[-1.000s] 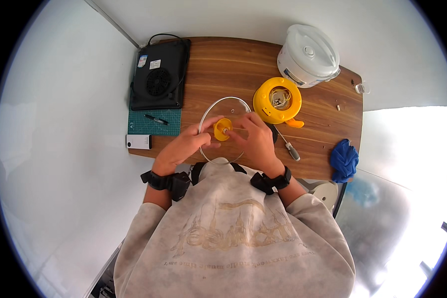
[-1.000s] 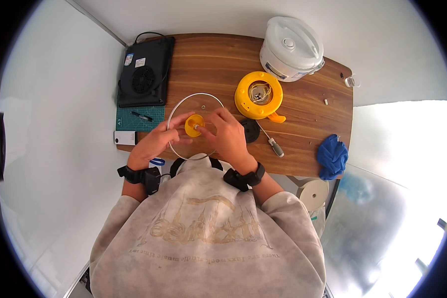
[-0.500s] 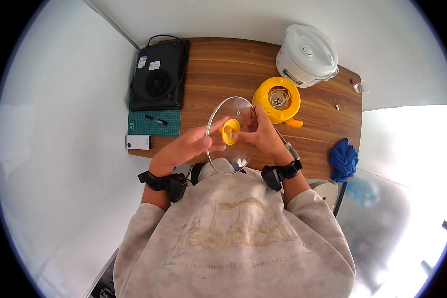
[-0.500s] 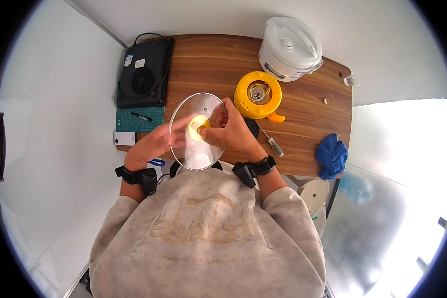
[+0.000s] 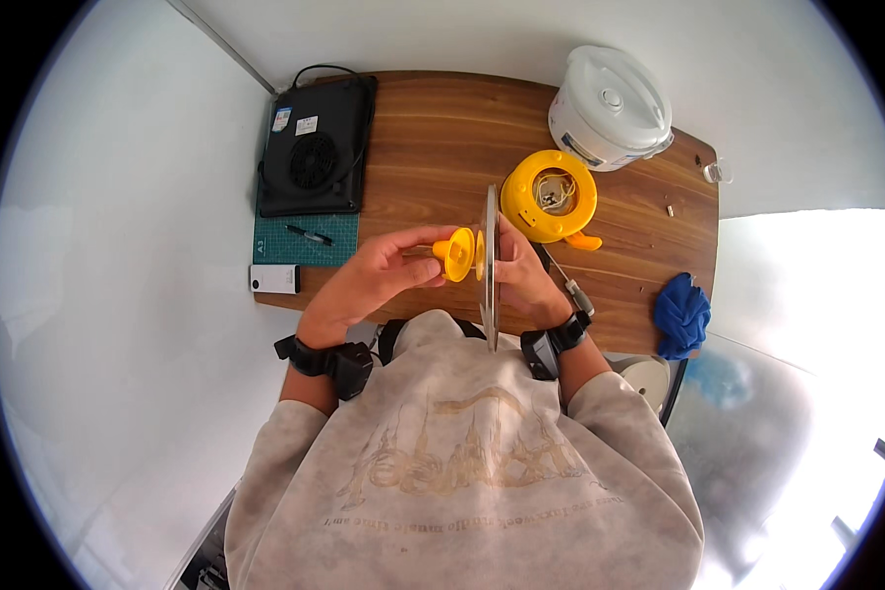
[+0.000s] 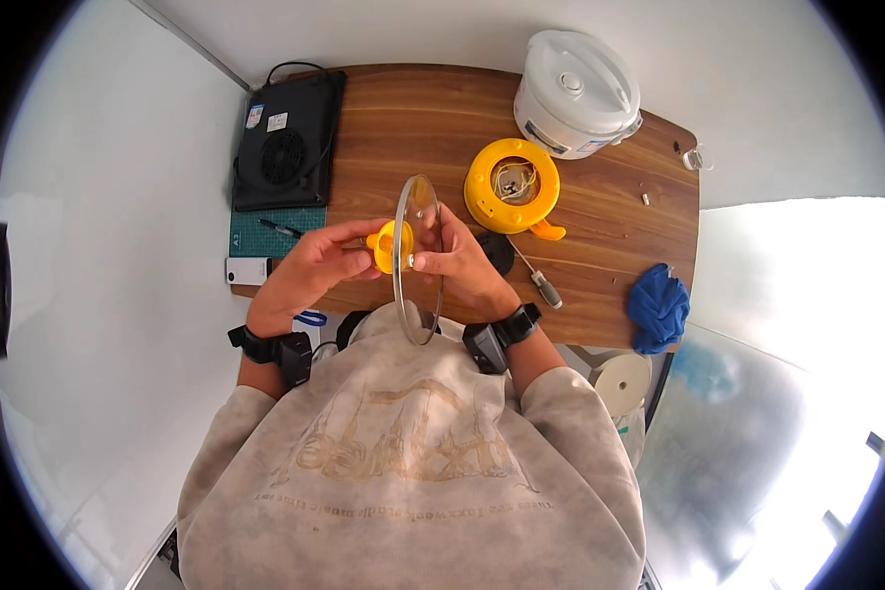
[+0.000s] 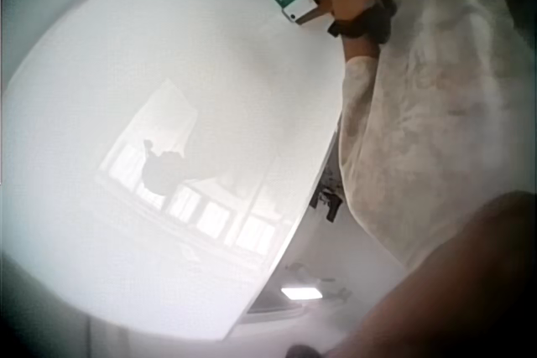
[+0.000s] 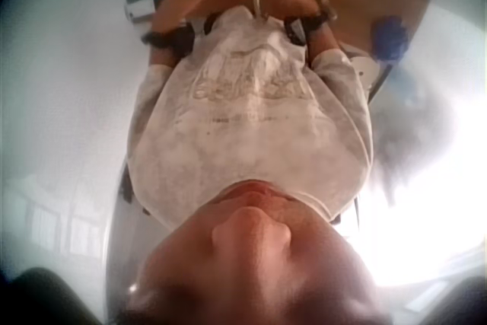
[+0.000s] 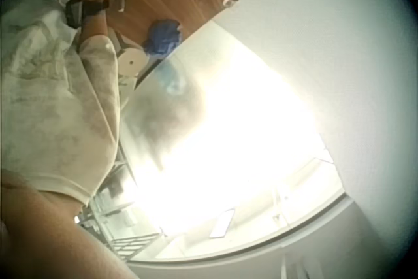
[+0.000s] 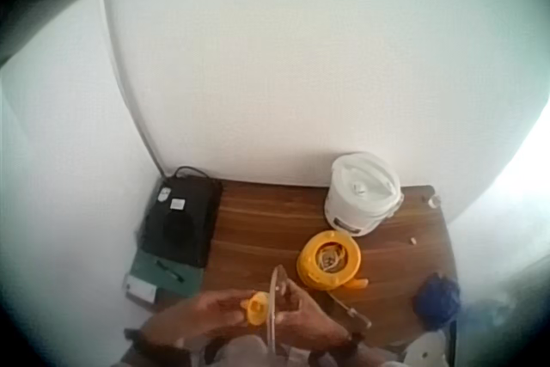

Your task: The person assembles a yellow electric kettle by attaching a clear glass lid with a yellow knob and a black base plate. They use a screwdriver to tighten screws on the lid and base, then place the base onto the kettle body.

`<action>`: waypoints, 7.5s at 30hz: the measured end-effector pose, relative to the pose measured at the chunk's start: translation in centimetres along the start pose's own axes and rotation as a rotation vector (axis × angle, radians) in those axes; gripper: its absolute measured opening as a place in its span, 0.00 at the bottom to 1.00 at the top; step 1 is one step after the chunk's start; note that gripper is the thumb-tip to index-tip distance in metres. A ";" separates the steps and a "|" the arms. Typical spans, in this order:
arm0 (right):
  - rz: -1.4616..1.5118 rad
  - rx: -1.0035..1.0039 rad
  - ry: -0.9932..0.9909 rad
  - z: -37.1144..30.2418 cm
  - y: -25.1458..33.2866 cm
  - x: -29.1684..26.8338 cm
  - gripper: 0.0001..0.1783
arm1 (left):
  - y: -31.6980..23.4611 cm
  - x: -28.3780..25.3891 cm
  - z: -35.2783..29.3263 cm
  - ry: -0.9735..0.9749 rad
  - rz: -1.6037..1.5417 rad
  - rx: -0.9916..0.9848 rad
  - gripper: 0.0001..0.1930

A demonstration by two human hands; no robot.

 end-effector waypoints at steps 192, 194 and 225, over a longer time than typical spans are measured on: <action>-1.683 -0.511 -0.091 -0.9 3.1 4.5 0.08 | 4.7 -1.2 1.3 0.052 -0.272 -0.173 0.35; -1.637 -0.499 -0.120 -1.0 3.1 4.4 0.09 | 4.7 -1.3 1.3 0.045 -0.283 -0.163 0.35; -1.651 0.074 -0.445 -6.7 2.0 -7.2 0.12 | 10.4 -7.3 0.7 0.020 0.168 -0.055 0.34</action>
Point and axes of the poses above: each hand's wrist, its own z-axis towards the middle knuckle, its own x-axis out of the palm, y = z × x, the point moved 7 cm from there along z, towards the middle knuckle, and after that the axes turned 3 degrees about x, right-handed, at the moved point
